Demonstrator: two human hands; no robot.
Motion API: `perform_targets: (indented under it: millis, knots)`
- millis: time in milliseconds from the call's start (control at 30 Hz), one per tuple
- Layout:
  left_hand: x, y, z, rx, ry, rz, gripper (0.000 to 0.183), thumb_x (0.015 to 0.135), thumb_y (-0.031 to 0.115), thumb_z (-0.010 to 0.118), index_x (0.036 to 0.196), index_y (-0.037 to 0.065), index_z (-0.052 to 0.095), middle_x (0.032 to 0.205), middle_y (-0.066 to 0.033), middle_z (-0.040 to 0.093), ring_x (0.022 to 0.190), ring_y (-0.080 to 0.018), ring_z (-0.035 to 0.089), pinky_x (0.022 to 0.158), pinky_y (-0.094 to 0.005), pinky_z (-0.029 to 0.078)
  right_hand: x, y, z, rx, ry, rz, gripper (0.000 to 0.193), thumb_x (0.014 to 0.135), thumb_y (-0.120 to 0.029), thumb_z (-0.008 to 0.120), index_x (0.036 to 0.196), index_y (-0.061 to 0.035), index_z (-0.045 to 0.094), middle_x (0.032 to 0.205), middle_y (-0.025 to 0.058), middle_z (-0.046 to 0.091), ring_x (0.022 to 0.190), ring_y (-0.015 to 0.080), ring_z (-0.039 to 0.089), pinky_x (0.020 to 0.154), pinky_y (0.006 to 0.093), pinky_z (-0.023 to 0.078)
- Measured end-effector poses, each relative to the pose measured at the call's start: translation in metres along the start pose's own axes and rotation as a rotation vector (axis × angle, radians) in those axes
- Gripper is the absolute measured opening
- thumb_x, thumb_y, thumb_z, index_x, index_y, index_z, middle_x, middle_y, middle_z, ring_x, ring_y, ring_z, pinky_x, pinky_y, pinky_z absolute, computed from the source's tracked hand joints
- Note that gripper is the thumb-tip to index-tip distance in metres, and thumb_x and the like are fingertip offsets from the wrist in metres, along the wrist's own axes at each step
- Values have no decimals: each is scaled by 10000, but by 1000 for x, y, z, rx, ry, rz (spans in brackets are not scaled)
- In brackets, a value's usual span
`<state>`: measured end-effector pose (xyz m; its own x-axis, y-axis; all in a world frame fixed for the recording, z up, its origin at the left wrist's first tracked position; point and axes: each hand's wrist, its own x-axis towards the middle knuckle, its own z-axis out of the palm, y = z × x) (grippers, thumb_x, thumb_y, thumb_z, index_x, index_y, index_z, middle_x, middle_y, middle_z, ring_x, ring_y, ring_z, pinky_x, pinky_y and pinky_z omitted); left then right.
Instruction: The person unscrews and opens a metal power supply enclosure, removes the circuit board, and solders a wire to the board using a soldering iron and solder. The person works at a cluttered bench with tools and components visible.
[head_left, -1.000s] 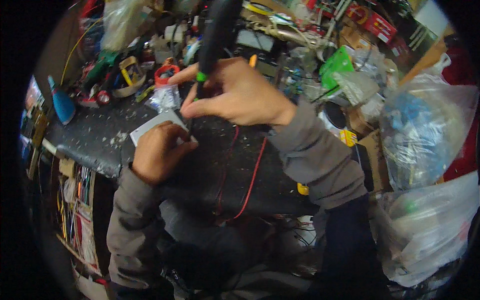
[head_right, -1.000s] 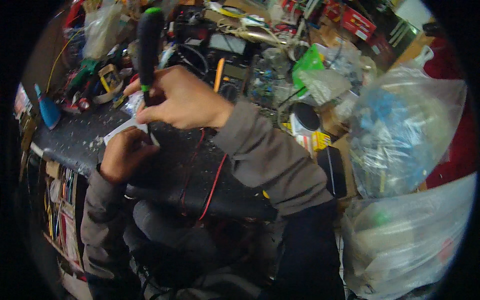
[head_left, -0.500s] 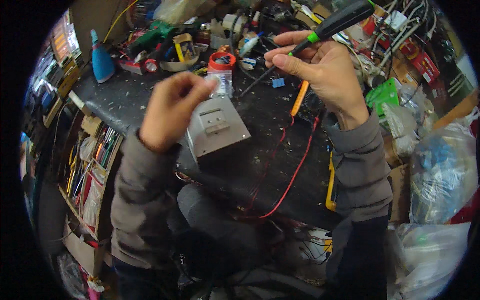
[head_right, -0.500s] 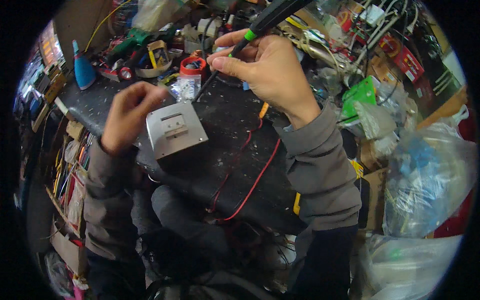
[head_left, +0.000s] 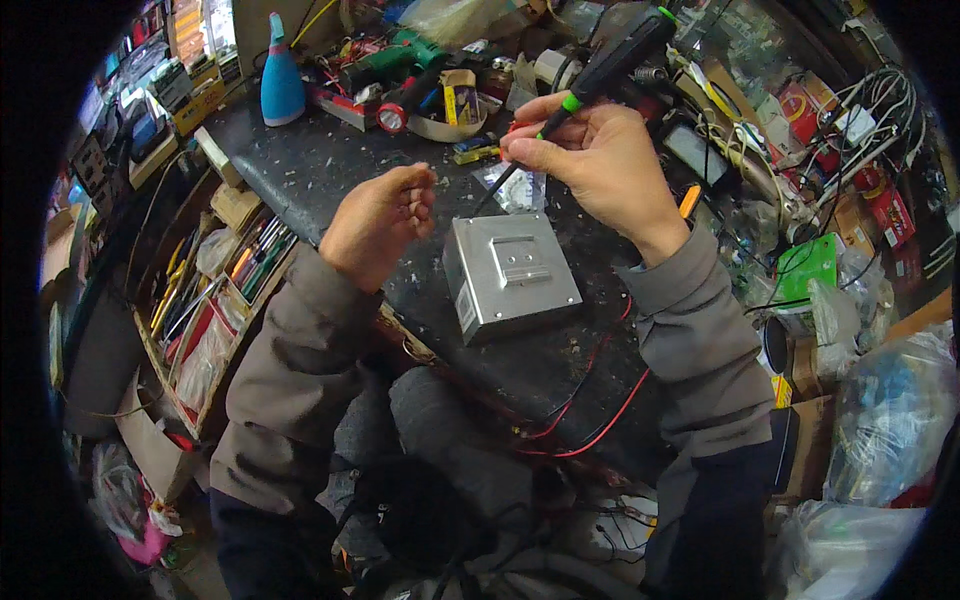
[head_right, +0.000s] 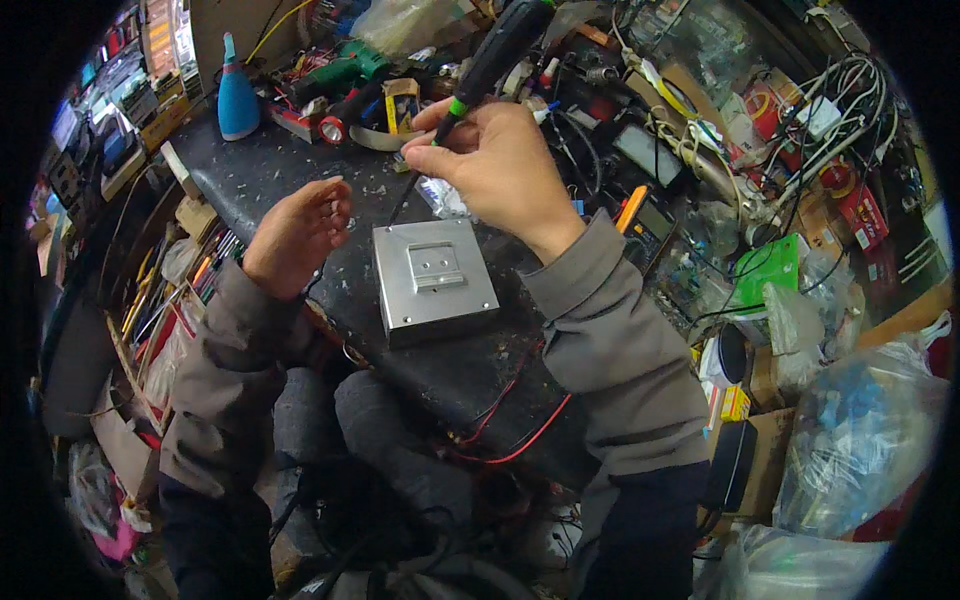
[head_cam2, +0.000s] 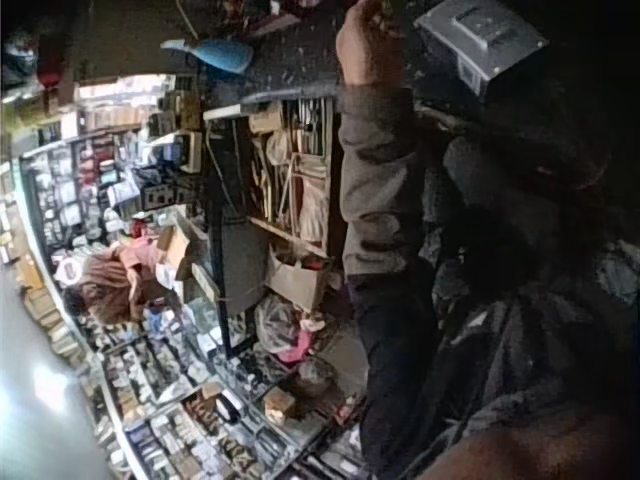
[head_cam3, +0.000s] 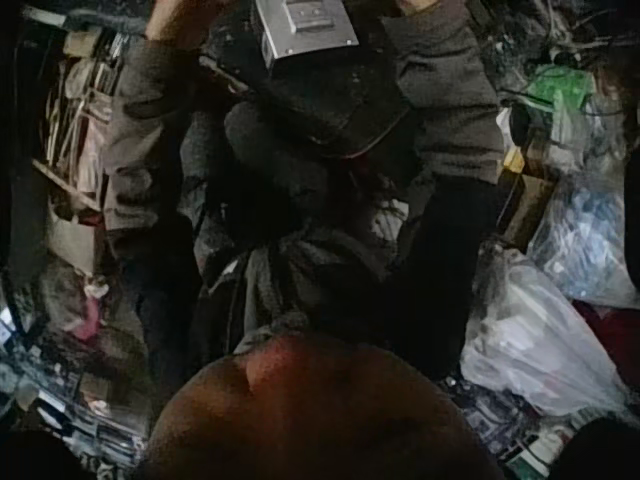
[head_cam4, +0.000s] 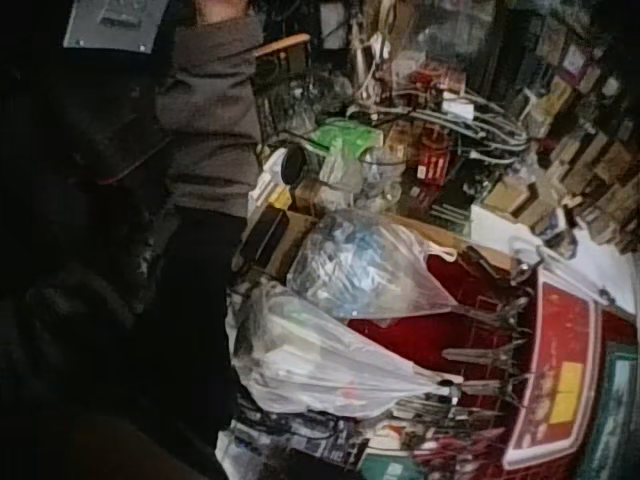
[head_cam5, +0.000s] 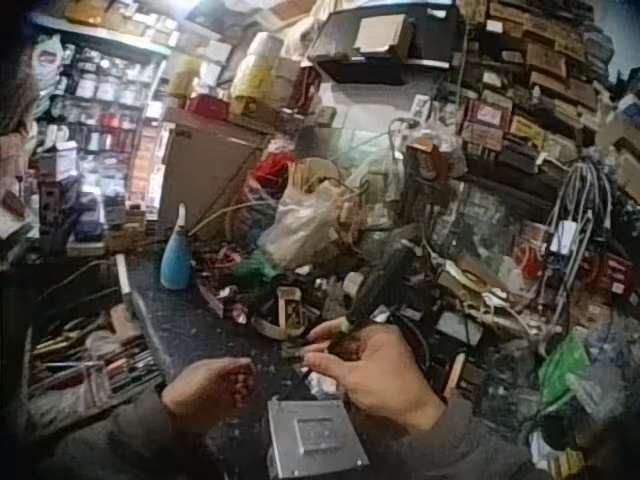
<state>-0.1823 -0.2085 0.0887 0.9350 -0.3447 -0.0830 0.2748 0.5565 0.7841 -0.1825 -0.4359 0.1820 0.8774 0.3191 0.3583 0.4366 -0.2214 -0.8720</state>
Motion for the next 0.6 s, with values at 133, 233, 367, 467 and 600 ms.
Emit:
perform_targets:
  millis: [133, 233, 367, 467, 600]
  knots:
    - [-3, -4, 6, 166, 8, 37, 225, 989, 298, 597, 1006, 80, 649, 762, 58, 493, 637, -45, 400, 552, -219, 315, 5, 5, 1, -21, -28, -10, 255, 826, -41, 771, 1038, 43, 654, 937, 115, 727, 878, 158, 703, 773, 273, 547]
    - [-3, -6, 8, 249, -2, 60, 254, 990, 317, 604, 1064, 79, 659, 756, 79, 469, 619, -26, 346, 531, -204, 263, 7, 6, 0, -72, -64, -11, 245, 846, -50, 762, 1044, 40, 650, 950, 115, 724, 888, 159, 701, 783, 270, 551]
    - [-2, -9, 16, 464, -10, 149, 292, 1002, 287, 609, 1160, 46, 658, 825, 67, 546, 697, -15, 440, 595, -194, 358, 8, -3, -1, -148, -102, 0, 225, 867, -65, 754, 1039, 38, 650, 951, 103, 716, 885, 152, 695, 788, 266, 557]
    - [5, -19, 23, 635, -142, 398, 312, 1012, 239, 605, 1223, 11, 634, 981, 11, 644, 883, -54, 560, 774, -223, 463, 12, -6, 3, -217, -128, -33, 228, 839, -88, 781, 999, 30, 668, 904, 85, 711, 849, 137, 688, 751, 263, 547]
    - [19, -35, 19, 848, -186, 502, 310, 1024, 211, 585, 1216, -29, 629, 1113, -62, 678, 1023, -120, 594, 912, -270, 470, 21, 4, 11, -512, -57, -189, 336, 702, -318, 836, 753, -2, 731, 671, 131, 685, 609, 208, 673, 570, 356, 518]
